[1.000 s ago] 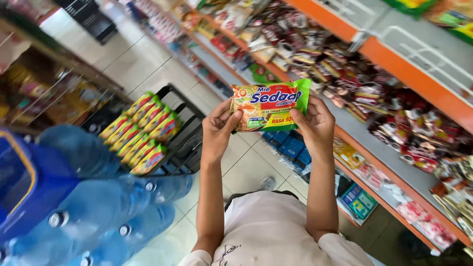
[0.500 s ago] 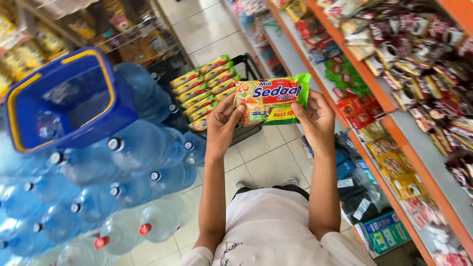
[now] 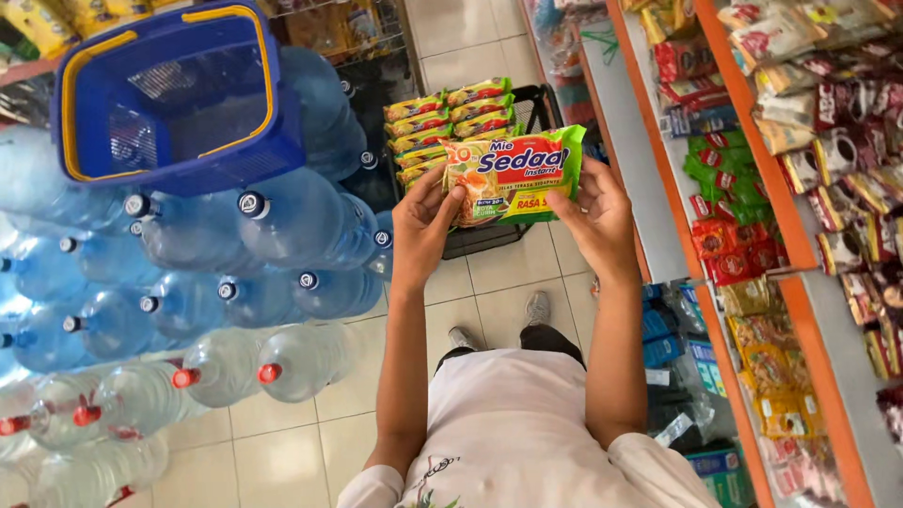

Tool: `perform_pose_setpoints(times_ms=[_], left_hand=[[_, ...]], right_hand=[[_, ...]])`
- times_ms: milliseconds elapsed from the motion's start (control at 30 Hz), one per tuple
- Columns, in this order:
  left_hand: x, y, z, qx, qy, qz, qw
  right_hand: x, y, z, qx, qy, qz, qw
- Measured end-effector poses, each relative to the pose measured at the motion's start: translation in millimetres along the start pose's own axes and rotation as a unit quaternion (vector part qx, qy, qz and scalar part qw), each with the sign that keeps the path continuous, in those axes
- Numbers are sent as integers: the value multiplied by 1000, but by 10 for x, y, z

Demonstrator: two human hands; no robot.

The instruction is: The person removes packets of instant noodles from a grocery shelf and places them into a black crate, then selects specific packets and puts them into a blue shopping basket.

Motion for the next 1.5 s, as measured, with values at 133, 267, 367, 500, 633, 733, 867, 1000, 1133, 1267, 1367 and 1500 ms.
perform_pose_setpoints(times_ms=[133,267,367,500,633,733,867,1000,1133,1267,1367,1500], left_hand=[[91,71,-85,1,9,34,999],[226,195,-121,17,65,57,996],[339,279,-249,16,84,64,994],[478,395,-350,38,136,72,987],[517,516,-623,27,159,90,983],[520,572,-864,25,174,103,979],[566,593,-1098,5,198,103,975],[571,583,-1429,-24,215,99,971],[509,549,-1880,-51,249,103,962],[446,479,-2288,-42,338,108,934],[437,446,-2601,-30,379,106,919],[452,387,-2995,-16,412,98,906]], right_hand=[[-78,206,78,14,-6,-32,999],[-223,467,145,2,-30,-70,997],[-347,615,250,3,-39,-84,996],[-483,809,343,1,-53,-104,993],[-650,975,598,20,-60,-123,990],[-732,1077,789,33,-76,-126,989],[-752,1171,1038,29,-112,-139,983],[-758,1220,1366,17,-153,-146,977],[-751,1245,1713,27,-158,-151,975],[-733,1261,2053,30,-206,-145,967],[-710,1252,2314,48,-215,-148,964],[-670,1227,2632,74,-202,-149,965]])
Point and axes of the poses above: each hand's wrist, its own y-axis towards the middle knuckle, its own x-axis out of the palm, z = x × y, the point moved 4 cm from there along y, towards the middle knuckle, and after that the axes turned 5 degrees about -z, right-handed, at the moved point
